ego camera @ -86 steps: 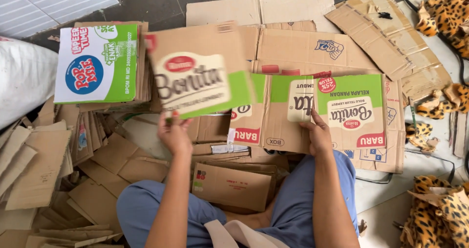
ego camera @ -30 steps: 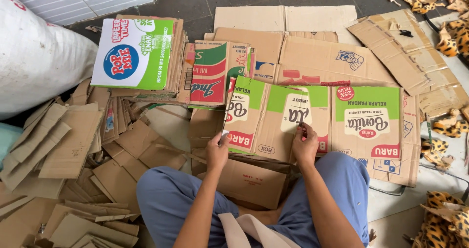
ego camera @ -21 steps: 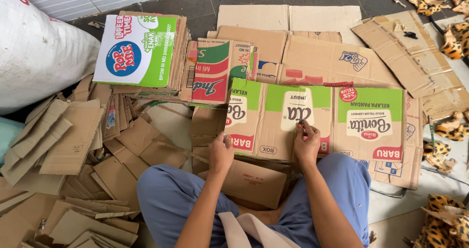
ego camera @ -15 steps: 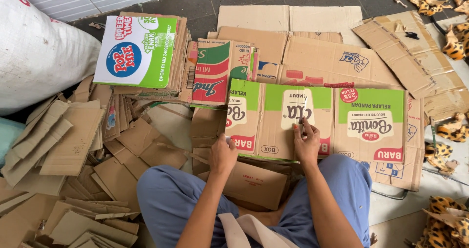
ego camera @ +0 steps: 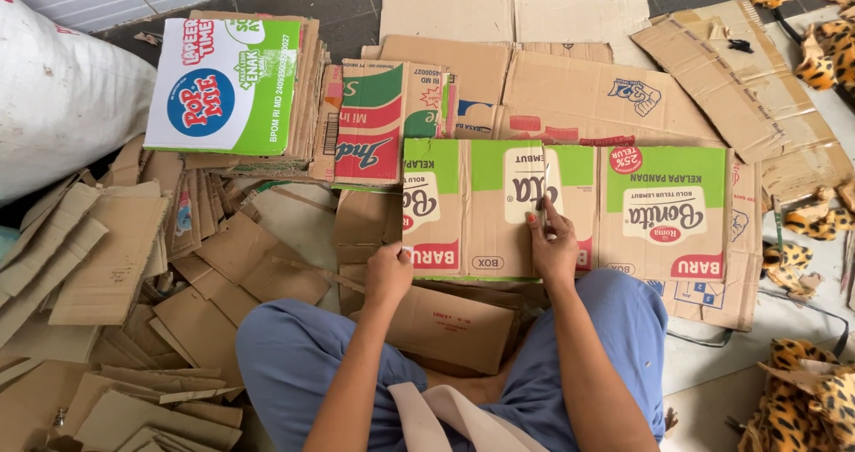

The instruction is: The person uses scissors to cut through various pieces of flattened cardboard boxes, separating specific printed panels from the rest of the material.

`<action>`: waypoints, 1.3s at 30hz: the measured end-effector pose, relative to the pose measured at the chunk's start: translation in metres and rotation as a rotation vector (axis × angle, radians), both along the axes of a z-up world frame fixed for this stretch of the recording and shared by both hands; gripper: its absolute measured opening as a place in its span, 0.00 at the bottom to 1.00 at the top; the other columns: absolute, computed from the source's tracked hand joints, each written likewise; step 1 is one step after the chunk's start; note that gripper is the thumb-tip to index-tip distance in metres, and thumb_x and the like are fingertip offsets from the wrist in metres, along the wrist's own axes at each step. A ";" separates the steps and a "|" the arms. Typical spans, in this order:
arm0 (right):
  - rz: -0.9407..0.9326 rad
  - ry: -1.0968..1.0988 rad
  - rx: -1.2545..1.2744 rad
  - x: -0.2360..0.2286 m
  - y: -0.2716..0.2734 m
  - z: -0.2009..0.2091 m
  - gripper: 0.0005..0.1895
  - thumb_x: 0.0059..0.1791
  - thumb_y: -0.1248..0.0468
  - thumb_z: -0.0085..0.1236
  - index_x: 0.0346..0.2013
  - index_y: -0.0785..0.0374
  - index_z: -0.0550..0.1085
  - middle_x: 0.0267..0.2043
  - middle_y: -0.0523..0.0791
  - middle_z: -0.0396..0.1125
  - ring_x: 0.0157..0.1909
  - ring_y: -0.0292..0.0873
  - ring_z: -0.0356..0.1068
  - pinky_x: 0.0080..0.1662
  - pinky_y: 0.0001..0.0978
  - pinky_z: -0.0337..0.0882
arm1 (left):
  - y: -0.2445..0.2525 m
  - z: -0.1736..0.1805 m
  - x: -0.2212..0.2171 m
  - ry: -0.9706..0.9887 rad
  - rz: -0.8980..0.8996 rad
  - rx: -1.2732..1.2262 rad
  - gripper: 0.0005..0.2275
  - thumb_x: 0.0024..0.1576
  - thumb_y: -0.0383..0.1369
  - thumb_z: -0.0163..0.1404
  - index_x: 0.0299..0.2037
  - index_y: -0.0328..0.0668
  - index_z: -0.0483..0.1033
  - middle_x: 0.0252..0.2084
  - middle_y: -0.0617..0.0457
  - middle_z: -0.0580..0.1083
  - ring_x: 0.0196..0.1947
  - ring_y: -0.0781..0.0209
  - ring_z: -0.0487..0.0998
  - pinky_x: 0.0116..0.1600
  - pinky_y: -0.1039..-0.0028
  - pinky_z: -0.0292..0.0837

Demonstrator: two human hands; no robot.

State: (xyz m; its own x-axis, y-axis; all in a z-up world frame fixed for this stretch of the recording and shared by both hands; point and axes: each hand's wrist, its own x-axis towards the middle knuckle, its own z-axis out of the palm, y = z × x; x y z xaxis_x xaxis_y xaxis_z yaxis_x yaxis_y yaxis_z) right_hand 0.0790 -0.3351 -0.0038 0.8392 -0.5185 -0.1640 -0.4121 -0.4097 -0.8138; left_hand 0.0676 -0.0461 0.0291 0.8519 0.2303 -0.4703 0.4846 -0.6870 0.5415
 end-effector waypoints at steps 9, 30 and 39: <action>-0.073 -0.054 0.161 0.002 -0.008 -0.004 0.22 0.49 0.50 0.69 0.57 0.37 0.77 0.40 0.44 0.77 0.41 0.43 0.78 0.43 0.34 0.77 | 0.013 -0.013 0.002 -0.080 0.279 -0.323 0.16 0.50 0.34 0.61 0.50 0.49 0.83 0.45 0.44 0.82 0.46 0.46 0.82 0.45 0.62 0.80; -0.007 -0.194 0.353 0.006 -0.014 -0.017 0.23 0.49 0.67 0.64 0.59 0.49 0.76 0.46 0.48 0.75 0.45 0.38 0.73 0.48 0.35 0.77 | 0.006 0.019 -0.008 -0.117 0.387 -0.563 0.24 0.51 0.23 0.58 0.61 0.42 0.75 0.52 0.32 0.77 0.51 0.42 0.79 0.48 0.62 0.80; -0.035 -0.194 0.403 0.004 -0.011 -0.007 0.27 0.46 0.72 0.60 0.59 0.50 0.77 0.44 0.50 0.75 0.45 0.38 0.72 0.47 0.38 0.76 | -0.004 -0.012 -0.019 -0.180 0.164 -0.195 0.24 0.55 0.30 0.52 0.64 0.58 0.72 0.57 0.43 0.77 0.54 0.42 0.78 0.57 0.58 0.77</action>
State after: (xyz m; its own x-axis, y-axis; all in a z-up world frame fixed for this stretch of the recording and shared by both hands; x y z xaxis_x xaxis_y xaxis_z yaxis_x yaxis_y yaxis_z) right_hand 0.0827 -0.3465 -0.0105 0.8573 -0.4743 -0.2004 -0.2446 -0.0326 -0.9691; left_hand 0.0481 -0.0498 0.0173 0.8847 0.2914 -0.3638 0.4643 -0.4823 0.7428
